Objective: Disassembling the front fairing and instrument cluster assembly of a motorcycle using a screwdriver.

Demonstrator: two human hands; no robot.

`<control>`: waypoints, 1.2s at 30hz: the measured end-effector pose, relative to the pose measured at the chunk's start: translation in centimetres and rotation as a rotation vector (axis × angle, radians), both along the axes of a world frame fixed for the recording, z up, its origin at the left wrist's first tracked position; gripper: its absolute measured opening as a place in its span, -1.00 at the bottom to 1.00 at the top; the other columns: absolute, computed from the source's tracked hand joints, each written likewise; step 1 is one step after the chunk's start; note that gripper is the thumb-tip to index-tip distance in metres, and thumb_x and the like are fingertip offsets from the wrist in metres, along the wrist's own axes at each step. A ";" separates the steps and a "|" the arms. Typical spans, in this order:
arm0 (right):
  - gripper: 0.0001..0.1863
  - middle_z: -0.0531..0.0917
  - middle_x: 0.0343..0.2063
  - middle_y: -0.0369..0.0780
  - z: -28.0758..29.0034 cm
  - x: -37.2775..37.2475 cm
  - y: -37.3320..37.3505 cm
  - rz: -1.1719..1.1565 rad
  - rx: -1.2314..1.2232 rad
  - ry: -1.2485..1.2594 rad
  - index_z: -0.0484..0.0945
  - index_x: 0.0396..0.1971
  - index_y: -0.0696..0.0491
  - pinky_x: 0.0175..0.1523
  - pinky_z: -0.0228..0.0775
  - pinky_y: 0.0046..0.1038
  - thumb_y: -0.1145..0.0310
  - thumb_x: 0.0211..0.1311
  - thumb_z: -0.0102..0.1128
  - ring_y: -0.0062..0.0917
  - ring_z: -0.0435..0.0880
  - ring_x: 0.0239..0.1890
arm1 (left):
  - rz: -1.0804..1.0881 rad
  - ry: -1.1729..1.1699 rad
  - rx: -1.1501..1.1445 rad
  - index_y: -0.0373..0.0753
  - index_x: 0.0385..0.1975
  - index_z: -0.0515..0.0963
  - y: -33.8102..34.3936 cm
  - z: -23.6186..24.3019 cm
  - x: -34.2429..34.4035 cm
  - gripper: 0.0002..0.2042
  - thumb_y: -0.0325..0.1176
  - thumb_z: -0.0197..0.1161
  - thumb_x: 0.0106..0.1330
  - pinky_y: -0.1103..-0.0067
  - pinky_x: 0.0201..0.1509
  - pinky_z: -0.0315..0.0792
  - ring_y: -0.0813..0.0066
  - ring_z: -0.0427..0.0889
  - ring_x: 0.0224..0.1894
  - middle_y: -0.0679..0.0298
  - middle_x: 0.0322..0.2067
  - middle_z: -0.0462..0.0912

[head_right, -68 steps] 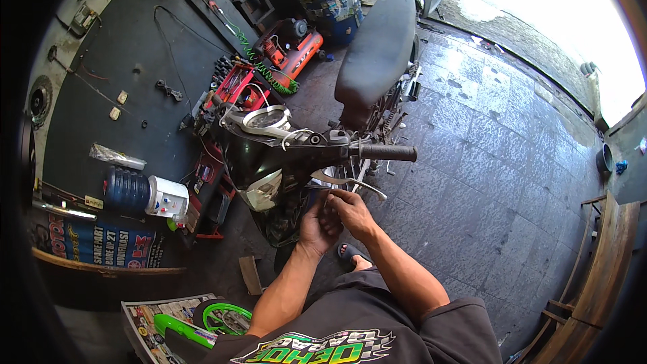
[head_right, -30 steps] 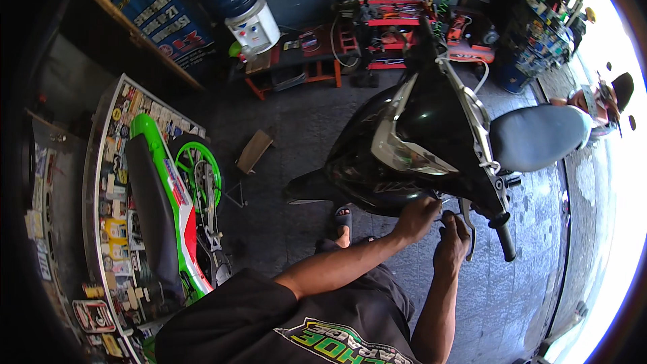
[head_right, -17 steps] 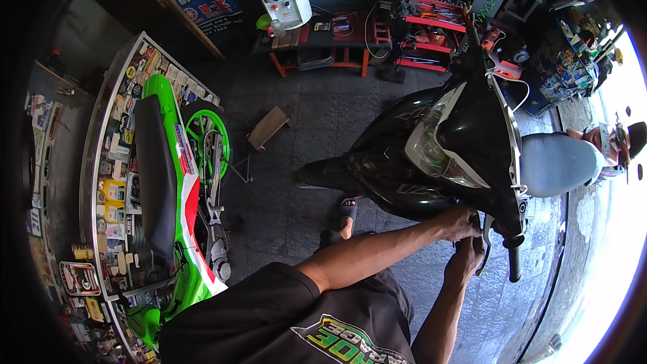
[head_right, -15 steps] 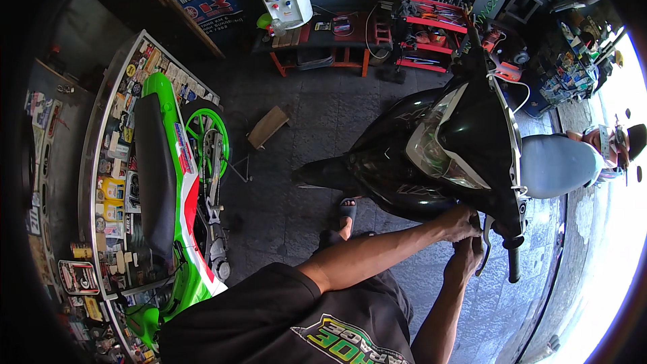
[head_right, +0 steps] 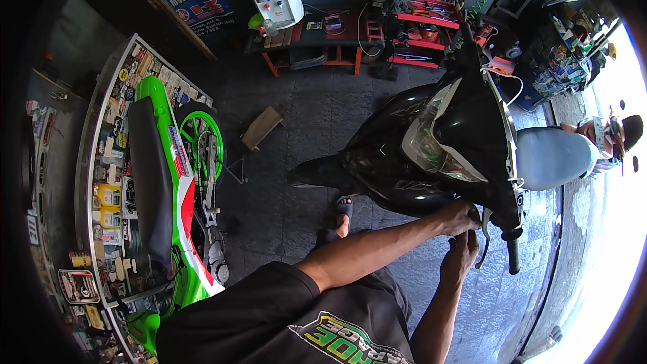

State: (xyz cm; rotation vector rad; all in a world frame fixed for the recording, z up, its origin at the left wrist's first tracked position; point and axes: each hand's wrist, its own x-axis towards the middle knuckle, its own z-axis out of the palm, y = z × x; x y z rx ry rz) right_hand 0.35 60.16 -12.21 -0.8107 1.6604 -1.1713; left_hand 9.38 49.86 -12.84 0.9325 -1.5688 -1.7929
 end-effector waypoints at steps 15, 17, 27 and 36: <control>-0.65 0.49 -0.50 -0.40 0.3 1.3 -0.4 -0.030 -0.094 0.176 0.57 -0.28 0.15 -0.34 0.08 -0.53 0.12 0.45 0.08 -0.73 0.25 -0.44 | -0.078 0.020 0.011 -0.38 -0.32 0.69 -0.6 -1.3 -0.2 -0.76 -0.28 0.28 0.31 0.39 -0.15 0.51 0.36 0.67 -0.36 0.07 -0.42 0.73; -0.63 0.48 -0.51 -0.39 1.1 2.1 -0.5 0.027 -0.230 0.231 0.56 -0.29 0.16 -0.34 0.08 -0.54 0.11 0.45 0.08 -0.74 0.26 -0.44 | -0.102 0.033 -0.085 -0.38 -0.32 0.68 -0.8 -1.6 -0.3 -0.75 -0.27 0.26 0.33 0.39 -0.17 0.50 0.36 0.66 -0.37 0.07 -0.43 0.73; -0.69 0.56 -0.46 -0.32 -0.1 0.2 0.2 -0.051 -0.142 0.192 0.57 -0.36 0.22 -0.25 0.28 -0.53 0.24 0.44 0.11 -0.66 0.42 -0.38 | -0.054 0.125 -0.037 -0.30 -0.04 0.61 -0.3 -2.6 -2.1 -0.70 -0.24 0.08 0.47 0.38 0.10 0.46 0.25 0.64 -0.04 0.01 -0.11 0.70; -0.70 0.64 -0.50 -0.25 -1.7 1.9 1.0 0.016 -0.002 0.223 0.61 -0.34 0.24 -0.29 0.38 -0.49 0.25 0.33 0.25 -0.62 0.56 -0.42 | -0.175 0.124 0.073 -0.31 -0.04 0.57 -1.2 -1.5 0.7 -0.70 -0.28 -0.06 0.52 0.40 0.14 0.41 0.42 0.57 -0.04 0.13 -0.06 0.65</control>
